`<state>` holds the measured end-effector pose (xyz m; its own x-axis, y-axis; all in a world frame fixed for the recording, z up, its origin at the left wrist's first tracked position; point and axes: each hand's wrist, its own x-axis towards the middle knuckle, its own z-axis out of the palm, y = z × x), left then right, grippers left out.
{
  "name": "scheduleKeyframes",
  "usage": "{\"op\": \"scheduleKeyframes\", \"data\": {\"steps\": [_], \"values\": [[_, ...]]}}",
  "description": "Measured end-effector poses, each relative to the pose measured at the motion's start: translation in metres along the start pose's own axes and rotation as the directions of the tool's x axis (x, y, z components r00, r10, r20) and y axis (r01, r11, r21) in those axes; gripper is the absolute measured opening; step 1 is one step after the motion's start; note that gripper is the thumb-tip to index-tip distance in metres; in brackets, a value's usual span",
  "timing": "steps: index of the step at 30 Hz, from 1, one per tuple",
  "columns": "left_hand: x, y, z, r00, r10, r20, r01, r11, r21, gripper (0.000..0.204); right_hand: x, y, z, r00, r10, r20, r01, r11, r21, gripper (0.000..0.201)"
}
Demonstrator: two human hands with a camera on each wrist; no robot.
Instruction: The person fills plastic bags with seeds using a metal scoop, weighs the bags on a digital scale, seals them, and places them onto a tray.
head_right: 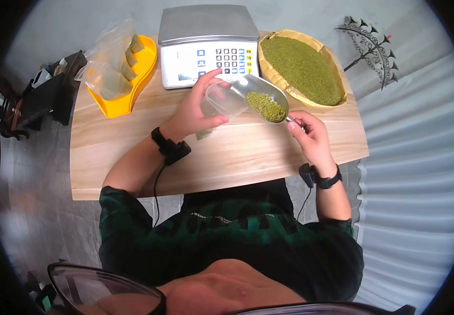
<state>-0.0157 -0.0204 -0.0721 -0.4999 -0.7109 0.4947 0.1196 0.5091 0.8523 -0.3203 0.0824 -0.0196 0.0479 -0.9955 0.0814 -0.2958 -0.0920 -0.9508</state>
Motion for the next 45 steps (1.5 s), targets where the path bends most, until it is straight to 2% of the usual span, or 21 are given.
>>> {"op": "scheduleKeyframes", "data": {"steps": [4, 6, 7, 9, 10, 11, 13, 14, 15, 17, 24, 26, 27, 29, 31, 33, 35, 37, 39, 40, 45], "values": [[0.0, 0.005, 0.0, 1.0, 0.011, -0.003, -0.011, 1.0, 0.028, 0.096, 0.014, -0.019, -0.004, 0.995, -0.051, 0.092, 0.07, 0.973, -0.221, 0.022], [0.0, 0.005, 0.0, 1.0, 0.016, -0.007, -0.016, 0.999, 0.033, 0.095, 0.023, -0.044, -0.003, 0.984, -0.103, 0.143, 0.15, 0.915, -0.374, 0.022], [0.0, 0.005, 0.0, 1.0, 0.016, -0.005, -0.016, 0.999, 0.04, 0.094, 0.027, -0.06, -0.004, 0.983, -0.105, 0.148, 0.155, 0.911, -0.382, 0.022], [0.0, 0.007, 0.0, 1.0, 0.018, -0.014, -0.017, 0.999, 0.033, 0.093, 0.035, -0.087, -0.005, 0.97, 0.002, 0.242, 0.142, 0.807, -0.574, 0.022], [0.0, 0.007, -0.001, 1.0, 0.012, -0.012, -0.012, 1.0, 0.028, 0.092, 0.041, -0.093, -0.004, 0.955, -0.079, 0.286, 0.241, 0.768, -0.594, 0.023], [0.0, 0.007, -0.001, 1.0, 0.014, -0.019, -0.013, 1.0, 0.027, 0.092, 0.045, -0.102, -0.003, 0.953, -0.078, 0.292, 0.245, 0.765, -0.596, 0.023], [-0.001, 0.007, -0.001, 1.0, 0.013, -0.012, -0.013, 1.0, 0.019, 0.091, 0.052, -0.124, 0.002, 0.918, -0.058, 0.393, 0.338, 0.634, -0.695, 0.022], [-0.001, 0.007, -0.001, 1.0, 0.015, -0.014, -0.015, 1.0, 0.019, 0.091, 0.054, -0.138, 0.007, 0.916, 0.02, 0.401, 0.308, 0.605, -0.734, 0.022], [-0.001, 0.006, -0.001, 1.0, 0.015, -0.006, -0.015, 0.999, 0.03, 0.091, 0.056, -0.142, 0.009, 0.916, 0.018, 0.401, 0.31, 0.602, -0.736, 0.022], [0.0, 0.007, -0.002, 1.0, 0.017, 0.0, -0.017, 0.999, 0.041, 0.09, 0.06, -0.147, 0.011, 0.868, -0.051, 0.494, 0.458, 0.469, -0.756, 0.021], [-0.001, 0.005, -0.001, 0.998, 0.054, -0.014, -0.053, 0.997, 0.058, 0.09, 0.056, -0.149, 0.016, 0.847, -0.048, 0.529, 0.497, 0.426, -0.756, 0.021], [-0.001, 0.004, -0.002, 0.999, 0.046, -0.008, -0.046, 0.996, 0.075, 0.09, 0.051, -0.14, 0.011, 0.884, -0.068, 0.463, 0.423, 0.538, -0.729, 0.02], [-0.002, 0.002, -0.002, 1.0, 0.028, 0.004, -0.028, 0.999, 0.041, 0.091, 0.048, -0.135, 0.007, 0.883, -0.07, 0.464, 0.425, 0.536, -0.729, 0.02], [-0.002, 0.002, -0.002, 1.0, 0.009, 0.01, -0.009, 1.0, 0.008, 0.092, 0.042, -0.123, -0.009, 0.938, -0.071, 0.34, 0.291, 0.695, -0.657, 0.019], [-0.001, 0.004, -0.003, 1.0, 0.013, 0.029, -0.013, 1.0, 0.009, 0.093, 0.04, -0.1, -0.039, 0.958, -0.061, 0.279, 0.231, 0.739, -0.633, 0.017], [-0.001, 0.0, -0.003, 0.999, 0.042, 0.021, -0.042, 0.999, 0.021, 0.093, 0.039, -0.079, -0.067, 0.994, -0.063, 0.087, 0.099, 0.859, -0.502, 0.016], [0.0, -0.002, -0.003, 0.997, 0.073, 0.02, -0.073, 0.997, 0.032, 0.094, 0.04, -0.062, -0.092, 0.999, -0.025, 0.031, 0.037, 0.86, -0.509, 0.017], [0.0, -0.001, -0.002, 0.997, 0.076, 0.02, -0.077, 0.995, 0.061, 0.095, 0.046, -0.033, -0.116, 0.997, 0.013, -0.079, -0.06, 0.776, -0.628, 0.02], [0.001, 0.002, -0.002, 0.997, 0.073, 0.033, -0.076, 0.995, 0.066, 0.096, 0.051, -0.01, -0.131, 0.995, 0.008, -0.099, -0.075, 0.718, -0.692, 0.022], [0.002, 0.003, -0.002, 0.997, 0.071, 0.037, -0.074, 0.994, 0.075, 0.096, 0.055, -0.003, -0.134, 0.994, 0.0, -0.108, -0.082, 0.654, -0.752, 0.024], [0.002, 0.006, 0.0, 0.997, 0.07, 0.02, -0.072, 0.995, 0.07, 0.095, 0.085, 0.008, -0.115, 0.994, 0.053, -0.1, -0.112, 0.588, -0.801, 0.027]]}}
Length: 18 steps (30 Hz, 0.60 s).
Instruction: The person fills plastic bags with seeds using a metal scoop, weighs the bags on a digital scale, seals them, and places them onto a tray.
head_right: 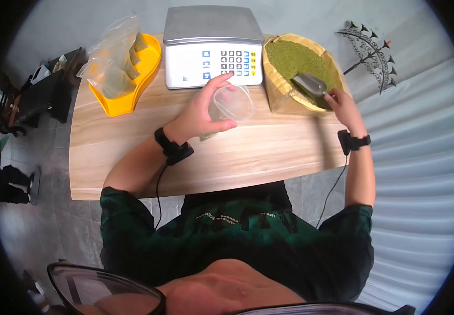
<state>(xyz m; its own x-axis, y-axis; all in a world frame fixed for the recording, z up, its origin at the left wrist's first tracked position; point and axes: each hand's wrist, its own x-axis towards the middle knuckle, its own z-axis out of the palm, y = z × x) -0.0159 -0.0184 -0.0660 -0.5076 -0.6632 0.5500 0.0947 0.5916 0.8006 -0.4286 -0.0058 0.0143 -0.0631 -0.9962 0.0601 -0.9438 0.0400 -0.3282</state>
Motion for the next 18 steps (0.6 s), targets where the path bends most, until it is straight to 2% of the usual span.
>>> {"op": "scheduleKeyframes", "data": {"steps": [2, 5, 8, 15, 17, 18], "values": [[-0.001, 0.001, 0.0, 1.0, 0.019, -0.023, -0.019, 1.0, 0.009, 0.095, 0.019, -0.004, 0.011, 0.998, -0.043, 0.044, 0.043, 0.999, -0.01, 0.029], [-0.002, 0.002, -0.002, 0.999, -0.041, 0.006, 0.041, 0.999, 0.022, 0.095, 0.046, -0.009, 0.029, 0.989, -0.132, 0.059, 0.131, 0.991, 0.019, 0.029], [-0.002, 0.001, -0.001, 0.999, -0.036, 0.003, 0.036, 0.999, 0.026, 0.095, 0.066, -0.008, 0.043, 0.988, -0.132, 0.079, 0.123, 0.987, 0.104, 0.029], [-0.002, -0.003, 0.0, 1.0, -0.007, -0.017, 0.007, 0.999, 0.036, 0.093, 0.044, -0.008, 0.038, 0.992, -0.122, 0.022, 0.118, 0.984, 0.135, 0.024], [-0.001, -0.003, 0.001, 1.0, -0.002, -0.012, 0.002, 0.999, 0.032, 0.092, 0.032, 0.0, 0.035, 1.0, -0.019, -0.021, 0.023, 0.979, 0.201, 0.019], [-0.001, -0.003, 0.002, 1.0, 0.006, -0.019, -0.005, 1.0, 0.018, 0.094, 0.024, -0.001, 0.032, 1.0, -0.015, -0.024, 0.02, 0.98, 0.199, 0.019]]}}
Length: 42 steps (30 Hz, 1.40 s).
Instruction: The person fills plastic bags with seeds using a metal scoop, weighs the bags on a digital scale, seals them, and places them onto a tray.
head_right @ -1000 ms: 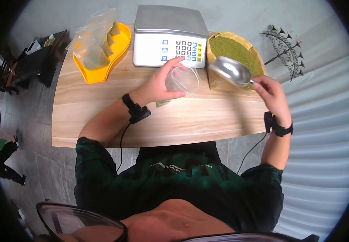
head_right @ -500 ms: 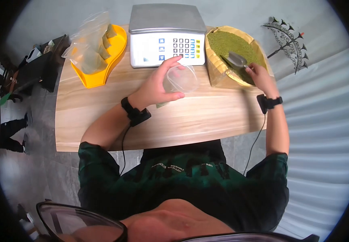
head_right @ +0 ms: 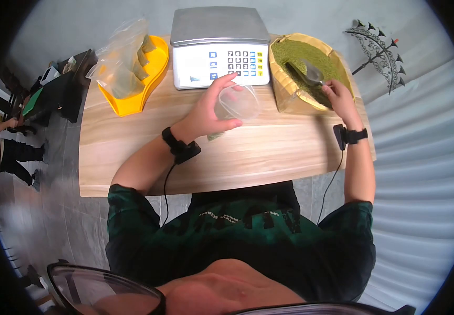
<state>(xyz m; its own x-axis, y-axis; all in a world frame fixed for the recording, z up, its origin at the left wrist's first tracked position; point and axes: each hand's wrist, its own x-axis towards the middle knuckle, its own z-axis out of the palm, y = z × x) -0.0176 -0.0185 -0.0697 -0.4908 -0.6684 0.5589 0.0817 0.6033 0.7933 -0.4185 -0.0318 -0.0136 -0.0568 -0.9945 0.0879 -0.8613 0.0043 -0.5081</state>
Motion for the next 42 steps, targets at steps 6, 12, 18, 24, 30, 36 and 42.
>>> {"op": "scheduleKeyframes", "data": {"steps": [6, 12, 18, 24, 30, 36, 42], "values": [[0.0, -0.003, 0.001, 1.0, 0.018, -0.008, -0.018, 1.0, 0.0, 0.097, -0.04, 0.003, -0.004, 0.985, 0.033, -0.171, 0.042, 0.908, 0.417, 0.016], [0.0, 0.002, -0.001, 1.0, -0.011, 0.02, 0.01, 1.0, 0.016, 0.092, -0.059, 0.007, -0.006, 0.964, 0.117, -0.239, 0.017, 0.869, 0.494, 0.017], [-0.001, 0.001, 0.0, 0.999, -0.036, 0.002, 0.036, 0.999, 0.003, 0.097, -0.06, 0.026, -0.008, 0.964, 0.114, -0.24, 0.019, 0.872, 0.489, 0.018], [-0.001, -0.001, 0.0, 1.0, -0.021, 0.0, 0.021, 1.0, 0.007, 0.096, -0.064, 0.017, -0.016, 0.946, 0.131, -0.296, 0.045, 0.852, 0.521, 0.018], [-0.001, 0.001, -0.002, 1.0, -0.022, 0.008, 0.022, 0.999, 0.023, 0.092, -0.066, 0.03, -0.004, 0.95, 0.151, -0.274, 0.016, 0.851, 0.524, 0.018], [-0.001, 0.003, -0.002, 0.998, -0.068, 0.013, 0.067, 0.998, 0.013, 0.097, -0.085, -0.012, 0.007, 0.974, 0.108, -0.201, 0.024, 0.829, 0.558, 0.019], [-0.001, 0.001, -0.002, 0.998, -0.055, 0.018, 0.055, 0.998, -0.005, 0.095, -0.099, -0.063, 0.007, 0.979, -0.16, 0.125, 0.045, 0.774, 0.632, 0.023]]}}
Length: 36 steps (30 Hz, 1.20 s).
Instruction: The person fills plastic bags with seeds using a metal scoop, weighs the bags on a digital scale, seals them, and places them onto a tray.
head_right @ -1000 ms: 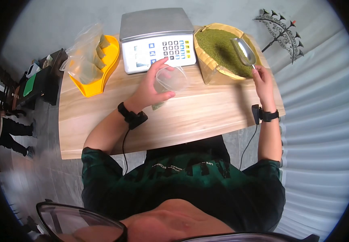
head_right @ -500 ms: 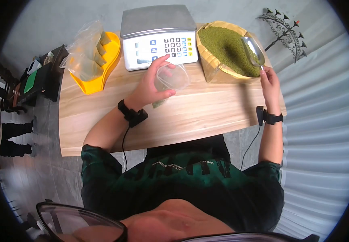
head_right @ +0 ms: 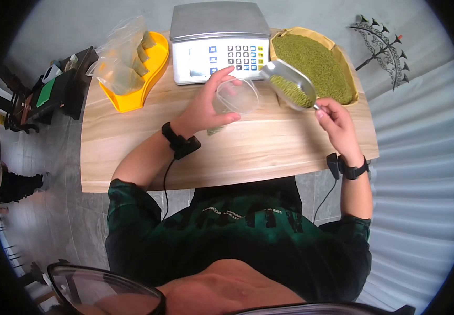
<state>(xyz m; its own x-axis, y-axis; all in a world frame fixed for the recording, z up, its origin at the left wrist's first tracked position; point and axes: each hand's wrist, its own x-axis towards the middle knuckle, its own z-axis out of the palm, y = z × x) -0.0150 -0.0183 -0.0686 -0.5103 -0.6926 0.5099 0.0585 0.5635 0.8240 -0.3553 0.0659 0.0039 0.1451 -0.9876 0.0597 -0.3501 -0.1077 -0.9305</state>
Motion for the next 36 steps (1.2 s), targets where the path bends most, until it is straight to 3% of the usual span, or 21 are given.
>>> {"op": "scheduleKeyframes", "data": {"steps": [5, 7, 8, 10, 12, 15, 18, 22, 25, 27, 28, 29, 30, 31, 32, 33, 34, 35, 36], "values": [[-0.001, 0.002, -0.001, 0.999, 0.037, -0.023, -0.036, 0.998, 0.047, 0.093, 0.011, -0.039, 0.017, 0.991, -0.024, 0.134, 0.054, 0.973, -0.223, 0.019], [0.0, 0.002, 0.0, 1.0, 0.014, -0.022, -0.014, 0.999, 0.034, 0.093, 0.021, -0.061, 0.021, 0.972, -0.062, 0.229, 0.16, 0.884, -0.439, 0.019], [0.0, 0.002, 0.0, 1.0, 0.019, -0.024, -0.018, 0.999, 0.031, 0.093, 0.025, -0.077, 0.024, 0.972, -0.062, 0.228, 0.16, 0.882, -0.444, 0.019], [-0.001, 0.001, -0.001, 1.0, 0.0, -0.011, 0.001, 0.999, 0.034, 0.093, 0.034, -0.107, 0.03, 0.956, 0.001, 0.295, 0.203, 0.722, -0.661, 0.021], [0.0, -0.001, 0.0, 1.0, 0.011, -0.02, -0.01, 0.999, 0.032, 0.094, 0.044, -0.119, 0.032, 0.945, -0.017, 0.328, 0.241, 0.714, -0.657, 0.022], [-0.001, 0.0, 0.0, 1.0, 0.011, -0.025, -0.01, 1.0, 0.026, 0.095, 0.054, -0.137, 0.036, 0.903, -0.053, 0.425, 0.391, 0.509, -0.767, 0.02], [-0.001, 0.0, 0.0, 0.999, 0.027, -0.036, -0.026, 0.999, 0.035, 0.095, 0.061, -0.141, 0.039, 0.865, -0.068, 0.496, 0.472, 0.442, -0.763, 0.019], [0.0, 0.0, 0.0, 0.999, 0.035, -0.037, -0.035, 0.999, -0.01, 0.096, 0.062, -0.14, 0.041, 0.851, -0.068, 0.52, 0.492, 0.445, -0.748, 0.019], [-0.001, -0.001, -0.001, 1.0, 0.009, -0.015, -0.009, 1.0, 0.013, 0.097, 0.05, -0.13, 0.029, 0.876, -0.082, 0.476, 0.445, 0.518, -0.731, 0.017], [-0.001, 0.0, -0.002, 1.0, -0.013, -0.001, 0.013, 1.0, -0.021, 0.096, 0.038, -0.106, 0.0, 0.956, -0.089, 0.278, 0.238, 0.79, -0.565, 0.016], [-0.002, 0.001, -0.003, 0.999, -0.037, 0.014, 0.037, 0.998, -0.057, 0.094, 0.034, -0.088, -0.016, 0.955, -0.096, 0.281, 0.244, 0.793, -0.559, 0.016], [-0.001, 0.001, -0.003, 0.999, -0.039, 0.015, 0.04, 0.998, -0.048, 0.094, 0.029, -0.066, -0.034, 0.986, -0.114, 0.124, 0.159, 0.866, -0.473, 0.016], [0.0, 0.002, -0.003, 0.996, 0.073, -0.05, -0.068, 0.993, 0.099, 0.088, 0.026, -0.044, -0.048, 0.993, -0.109, -0.039, 0.087, 0.927, -0.365, 0.015], [0.002, 0.004, -0.003, 0.976, 0.197, -0.094, -0.168, 0.954, 0.249, 0.081, 0.025, -0.02, -0.058, 0.992, -0.115, -0.044, 0.092, 0.93, -0.357, 0.015], [0.004, 0.013, -0.004, 0.976, 0.199, -0.084, -0.172, 0.951, 0.258, 0.081, 0.027, 0.004, -0.067, 0.973, -0.165, -0.158, 0.077, 0.887, -0.455, 0.016], [0.006, 0.026, -0.006, 0.955, 0.294, -0.028, -0.257, 0.875, 0.409, 0.064, 0.029, 0.014, -0.067, 0.937, -0.225, -0.267, 0.047, 0.838, -0.544, 0.018], [0.008, 0.036, -0.007, 0.926, 0.375, 0.046, -0.338, 0.768, 0.543, 0.048, 0.031, 0.023, -0.069, 0.933, -0.23, -0.278, 0.05, 0.846, -0.531, 0.018], [0.009, 0.041, -0.005, 0.925, 0.374, 0.066, -0.346, 0.759, 0.552, 0.048, 0.032, 0.03, -0.071, 0.941, -0.174, -0.29, -0.048, 0.78, -0.624, 0.019], [0.008, 0.044, -0.004, 0.925, 0.358, 0.129, -0.363, 0.728, 0.581, 0.035, 0.033, 0.035, -0.07, 0.944, -0.119, -0.308, -0.142, 0.697, -0.702, 0.021]]}}
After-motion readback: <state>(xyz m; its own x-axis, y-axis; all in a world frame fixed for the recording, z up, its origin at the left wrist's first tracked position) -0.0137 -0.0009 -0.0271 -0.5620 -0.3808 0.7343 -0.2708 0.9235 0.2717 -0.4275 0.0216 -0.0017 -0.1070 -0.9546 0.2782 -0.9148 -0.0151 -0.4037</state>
